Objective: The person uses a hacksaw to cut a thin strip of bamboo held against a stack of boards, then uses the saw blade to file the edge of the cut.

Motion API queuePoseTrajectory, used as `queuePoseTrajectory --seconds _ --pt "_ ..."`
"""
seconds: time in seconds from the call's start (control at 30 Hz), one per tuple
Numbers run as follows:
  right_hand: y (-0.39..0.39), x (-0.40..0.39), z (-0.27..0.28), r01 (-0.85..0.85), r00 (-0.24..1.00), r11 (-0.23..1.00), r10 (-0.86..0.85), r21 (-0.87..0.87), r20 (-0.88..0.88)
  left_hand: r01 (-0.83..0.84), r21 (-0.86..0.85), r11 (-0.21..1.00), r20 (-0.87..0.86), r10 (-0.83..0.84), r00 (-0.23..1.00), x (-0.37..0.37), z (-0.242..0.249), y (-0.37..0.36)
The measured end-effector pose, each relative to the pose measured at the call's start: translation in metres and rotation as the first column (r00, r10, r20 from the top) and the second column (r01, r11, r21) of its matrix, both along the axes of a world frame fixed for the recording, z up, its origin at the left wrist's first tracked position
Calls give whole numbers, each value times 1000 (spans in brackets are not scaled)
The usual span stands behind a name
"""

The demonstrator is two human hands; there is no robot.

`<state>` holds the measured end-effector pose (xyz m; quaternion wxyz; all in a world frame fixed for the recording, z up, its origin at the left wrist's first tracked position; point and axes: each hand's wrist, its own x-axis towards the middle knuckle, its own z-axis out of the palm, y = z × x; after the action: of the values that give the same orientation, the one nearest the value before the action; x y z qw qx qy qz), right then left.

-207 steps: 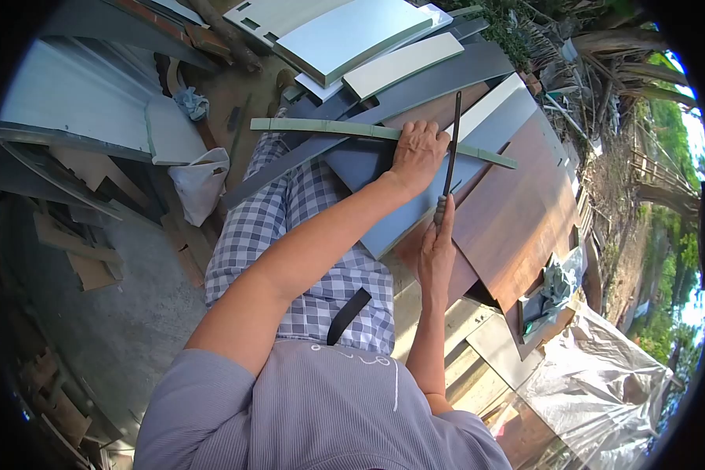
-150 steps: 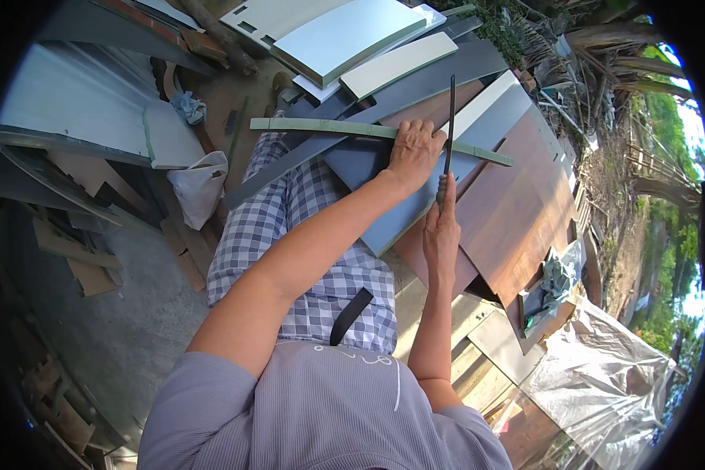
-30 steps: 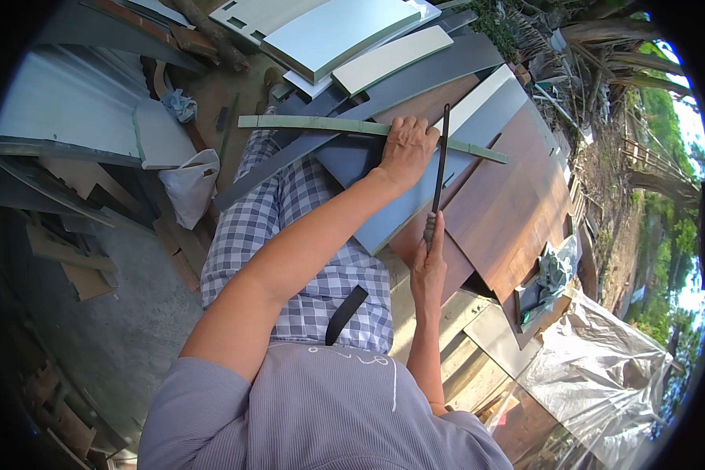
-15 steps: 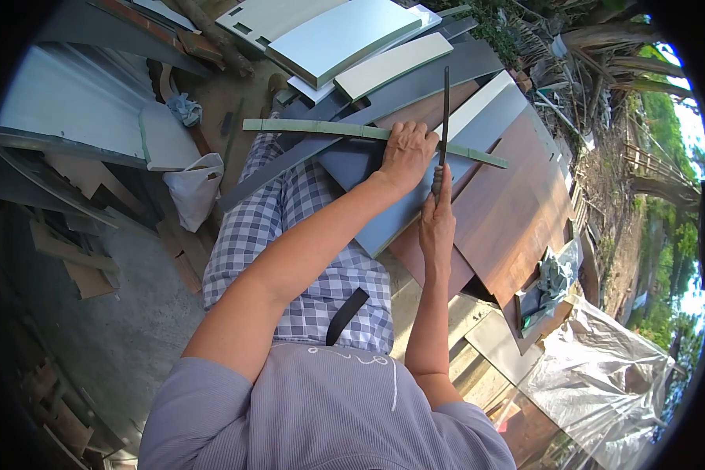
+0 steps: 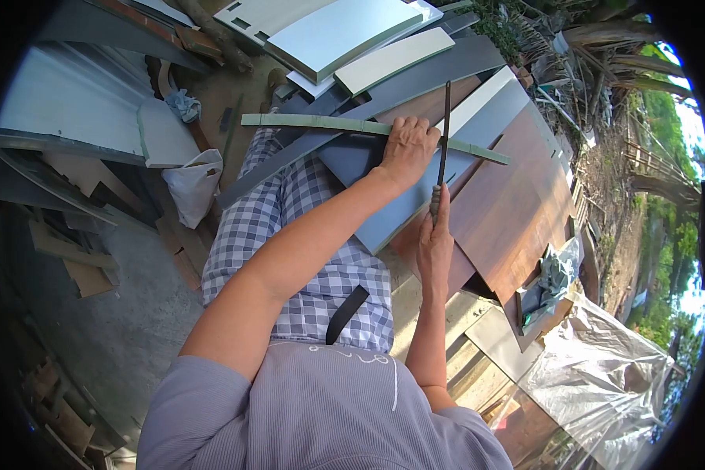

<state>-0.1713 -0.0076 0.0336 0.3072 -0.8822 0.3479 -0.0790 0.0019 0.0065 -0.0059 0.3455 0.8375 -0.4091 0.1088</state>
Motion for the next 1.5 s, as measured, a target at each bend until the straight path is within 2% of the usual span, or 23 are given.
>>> queuePoseTrajectory --seconds 0.07,0.2,0.3,0.37,0.4,0.47,0.6,0.67,0.7,0.8,0.87,0.9,0.97,1.07,1.2,1.27,1.3,1.37,1.5 --pt "-9 26 12 37 999 993 -34 108 -33 0 6 1000 0 0 1000 0 0 0" --pt "-18 47 16 52 998 989 -45 138 -47 -10 27 1000 -2 10 1000 0 2 1" --pt "-12 32 8 33 999 992 -30 119 -22 -10 26 1000 -5 10 1000 0 1 0" --pt "-2 8 -4 -28 996 998 33 -58 89 -5 22 1000 -7 5 1000 -1 1 0" --pt "5 -3 -2 -25 996 998 30 -57 84 -2 23 1000 -12 2 1000 -1 2 0" --pt "17 -22 2 41 999 995 -38 87 -37 8 1 1000 -23 -8 1000 -1 3 1" --pt "23 -34 4 75 994 989 -64 126 -94 1 33 999 -4 -1 1000 -1 0 -1" --pt "18 -26 2 4 999 1000 -4 20 -35 8 15 1000 -14 -7 1000 0 -1 -1" --pt "14 -20 2 -1 999 1000 2 21 -33 2 16 1000 -13 -2 1000 0 0 0" --pt "-3 13 3 -8 1000 999 7 46 17 3 23 1000 -11 -3 1000 0 2 0" --pt "-10 37 16 56 997 986 -47 159 -62 4 20 1000 1 -4 1000 0 0 0" --pt "-14 40 12 56 997 986 -47 160 -59 4 21 1000 4 -4 1000 0 1 0" --pt "-21 42 -1 -20 998 1000 21 -7 61 -13 0 1000 1 13 1000 0 1 0" --pt "-11 25 -1 -46 992 998 50 -32 118 -6 7 1000 -13 6 1000 0 1 0" --pt "10 -18 -5 -41 995 998 46 -50 94 8 20 1000 -23 -8 1000 0 0 0" --pt "21 -31 8 113 988 966 -85 233 -125 -6 14 1000 -11 6 1000 0 -1 -2" --pt "22 -35 6 116 988 966 -88 231 -126 -3 12 1000 -13 3 1000 -1 -1 -2" --pt "22 -40 -2 58 998 991 -54 119 -35 -6 28 1000 -14 6 1000 0 -1 -1" --pt "7 -13 -7 3 1000 1000 -3 29 -17 5 5 1000 -7 -5 1000 1 0 1"
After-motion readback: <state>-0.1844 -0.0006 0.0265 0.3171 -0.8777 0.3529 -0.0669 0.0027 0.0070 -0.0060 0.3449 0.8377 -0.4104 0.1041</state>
